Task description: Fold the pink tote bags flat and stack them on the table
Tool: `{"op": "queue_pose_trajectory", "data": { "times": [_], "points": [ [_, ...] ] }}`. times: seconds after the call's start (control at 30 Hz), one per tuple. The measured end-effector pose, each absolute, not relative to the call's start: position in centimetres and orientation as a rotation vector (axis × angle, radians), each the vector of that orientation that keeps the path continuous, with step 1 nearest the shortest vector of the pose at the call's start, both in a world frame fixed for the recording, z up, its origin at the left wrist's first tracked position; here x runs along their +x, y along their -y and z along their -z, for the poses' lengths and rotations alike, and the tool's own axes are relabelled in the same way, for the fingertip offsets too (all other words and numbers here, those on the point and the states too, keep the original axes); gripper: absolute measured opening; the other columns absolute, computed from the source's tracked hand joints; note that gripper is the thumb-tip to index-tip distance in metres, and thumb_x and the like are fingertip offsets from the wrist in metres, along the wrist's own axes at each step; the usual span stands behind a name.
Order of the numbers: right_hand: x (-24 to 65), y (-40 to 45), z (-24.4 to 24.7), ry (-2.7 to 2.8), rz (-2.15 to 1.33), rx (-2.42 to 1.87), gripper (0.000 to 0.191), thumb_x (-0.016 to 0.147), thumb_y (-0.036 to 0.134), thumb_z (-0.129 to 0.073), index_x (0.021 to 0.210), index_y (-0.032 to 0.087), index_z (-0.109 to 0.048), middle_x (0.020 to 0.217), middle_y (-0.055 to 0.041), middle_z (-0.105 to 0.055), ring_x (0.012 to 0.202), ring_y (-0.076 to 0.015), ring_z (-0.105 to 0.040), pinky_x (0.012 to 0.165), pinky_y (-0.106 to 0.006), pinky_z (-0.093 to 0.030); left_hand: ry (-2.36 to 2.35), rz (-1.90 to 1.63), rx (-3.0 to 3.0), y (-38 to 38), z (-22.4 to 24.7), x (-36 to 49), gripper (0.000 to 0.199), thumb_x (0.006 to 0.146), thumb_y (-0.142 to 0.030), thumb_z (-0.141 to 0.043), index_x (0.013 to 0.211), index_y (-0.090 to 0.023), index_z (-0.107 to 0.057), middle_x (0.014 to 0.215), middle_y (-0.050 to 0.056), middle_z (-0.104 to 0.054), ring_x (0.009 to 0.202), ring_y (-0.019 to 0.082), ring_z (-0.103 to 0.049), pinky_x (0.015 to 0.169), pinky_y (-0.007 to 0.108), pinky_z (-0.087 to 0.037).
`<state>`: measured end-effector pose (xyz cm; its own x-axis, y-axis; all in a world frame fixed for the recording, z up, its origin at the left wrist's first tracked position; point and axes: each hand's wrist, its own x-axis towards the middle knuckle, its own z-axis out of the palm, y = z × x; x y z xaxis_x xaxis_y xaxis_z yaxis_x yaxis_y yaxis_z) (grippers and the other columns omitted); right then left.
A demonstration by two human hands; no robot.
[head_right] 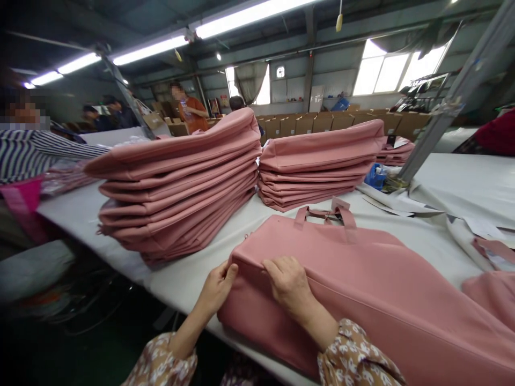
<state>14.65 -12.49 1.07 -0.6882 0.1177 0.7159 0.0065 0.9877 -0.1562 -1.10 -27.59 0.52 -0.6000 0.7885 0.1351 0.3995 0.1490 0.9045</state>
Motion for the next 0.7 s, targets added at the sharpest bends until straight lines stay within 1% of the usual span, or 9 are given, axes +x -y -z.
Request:
{"op": "queue_pose_trajectory", "data": {
  "times": [0.07, 0.13, 0.2, 0.27, 0.33, 0.43, 0.53, 0.6, 0.7],
  "points": [
    [14.3, 12.5, -0.5, 2.306, -0.189, -0.101, 0.018, 0.100, 0.014, -0.042, 0.105, 0.013, -0.060, 0.086, -0.0090, -0.064, 0.076, -0.0227, -0.050, 0.068, -0.034, -0.033, -2.042, -1.374, 1.156, 27.0, -0.7, -1.5, 0.072, 0.087, -0.075, -0.039, 0.099, -0.011, -0.069, 0.086, 0.010, -0.071, 0.084, 0.027, -0.063, 0.073, 0.033, -0.048],
    [14.0, 12.4, -0.1, 2.300, -0.207, -0.119, 0.020, 0.100, 0.016, -0.041, 0.103, 0.014, -0.060, 0.086, -0.0090, -0.064, 0.077, -0.0227, -0.051, 0.069, -0.034, -0.034, -2.023, -1.345, 1.161, 26.6, -0.7, -1.8, 0.082, 0.086, -0.080, -0.028, 0.096, -0.010, -0.070, 0.086, 0.012, -0.071, 0.084, 0.029, -0.064, 0.075, 0.036, -0.050],
    [13.8, 12.2, 0.3, 2.300, -0.228, -0.140, 0.022, 0.102, 0.020, -0.039, 0.101, 0.015, -0.060, 0.085, -0.0081, -0.064, 0.077, -0.0223, -0.052, 0.068, -0.034, -0.034, -1.942, -1.342, 1.159, 26.3, -0.8, -2.0, 0.089, 0.087, -0.081, -0.018, 0.098, -0.011, -0.072, 0.089, 0.014, -0.072, 0.090, 0.030, -0.065, 0.081, 0.039, -0.052],
    [13.6, 12.0, 0.6, 2.300, -0.249, -0.171, 0.025, 0.103, 0.023, -0.037, 0.095, 0.017, -0.060, 0.083, -0.0069, -0.063, 0.077, -0.0217, -0.053, 0.067, -0.033, -0.034, -1.799, -1.352, 1.147, 26.0, -0.7, -2.0, 0.090, 0.088, -0.079, -0.014, 0.104, -0.013, -0.073, 0.095, 0.014, -0.074, 0.100, 0.031, -0.065, 0.092, 0.042, -0.052],
    [13.5, 12.0, 0.9, 2.301, -0.263, -0.197, 0.028, 0.104, 0.026, -0.035, 0.090, 0.018, -0.059, 0.081, -0.0058, -0.063, 0.075, -0.0211, -0.053, 0.066, -0.033, -0.034, -1.648, -1.378, 1.101, 25.8, -0.6, -2.0, 0.088, 0.090, -0.077, -0.015, 0.113, -0.014, -0.071, 0.105, 0.014, -0.073, 0.111, 0.030, -0.063, 0.102, 0.045, -0.047],
    [13.3, 12.3, 1.4, 2.303, -0.269, -0.212, 0.030, 0.105, 0.028, -0.034, 0.091, 0.019, -0.059, 0.079, -0.0042, -0.062, 0.073, -0.0206, -0.054, 0.064, -0.033, -0.033, -1.490, -1.424, 1.016, 25.3, -0.3, -2.0, 0.086, 0.090, -0.077, -0.017, 0.125, -0.014, -0.065, 0.116, 0.015, -0.070, 0.121, 0.030, -0.058, 0.112, 0.049, -0.037],
    [13.0, 12.6, 1.5, 2.314, -0.265, -0.195, 0.031, 0.105, 0.029, -0.033, 0.092, 0.020, -0.060, 0.077, -0.0029, -0.061, 0.071, -0.0207, -0.053, 0.063, -0.033, -0.032, -1.422, -1.488, 0.939, 24.6, 0.2, -2.1, 0.088, 0.089, -0.078, -0.017, 0.133, -0.015, -0.058, 0.123, 0.015, -0.067, 0.127, 0.029, -0.054, 0.116, 0.050, -0.032],
    [12.9, 12.6, 1.0, 2.325, -0.268, -0.176, 0.032, 0.105, 0.029, -0.032, 0.091, 0.021, -0.060, 0.077, -0.0027, -0.062, 0.071, -0.0206, -0.054, 0.063, -0.033, -0.032, -1.470, -1.529, 0.926, 24.6, 0.6, -2.0, 0.091, 0.088, -0.080, -0.015, 0.134, -0.014, -0.057, 0.125, 0.016, -0.066, 0.129, 0.030, -0.053, 0.116, 0.050, -0.032],
    [13.7, 12.3, 0.0, 2.310, -0.234, -0.160, 0.031, 0.106, 0.030, -0.029, 0.112, 0.018, -0.057, 0.094, -0.0070, -0.066, 0.083, -0.0212, -0.058, 0.071, -0.034, -0.037, -1.799, -1.648, 0.956, 25.8, 1.1, -1.7, 0.090, 0.086, -0.081, -0.023, 0.131, -0.011, -0.057, 0.129, 0.019, -0.063, 0.131, 0.032, -0.050, 0.115, 0.048, -0.034]
  ]
}}
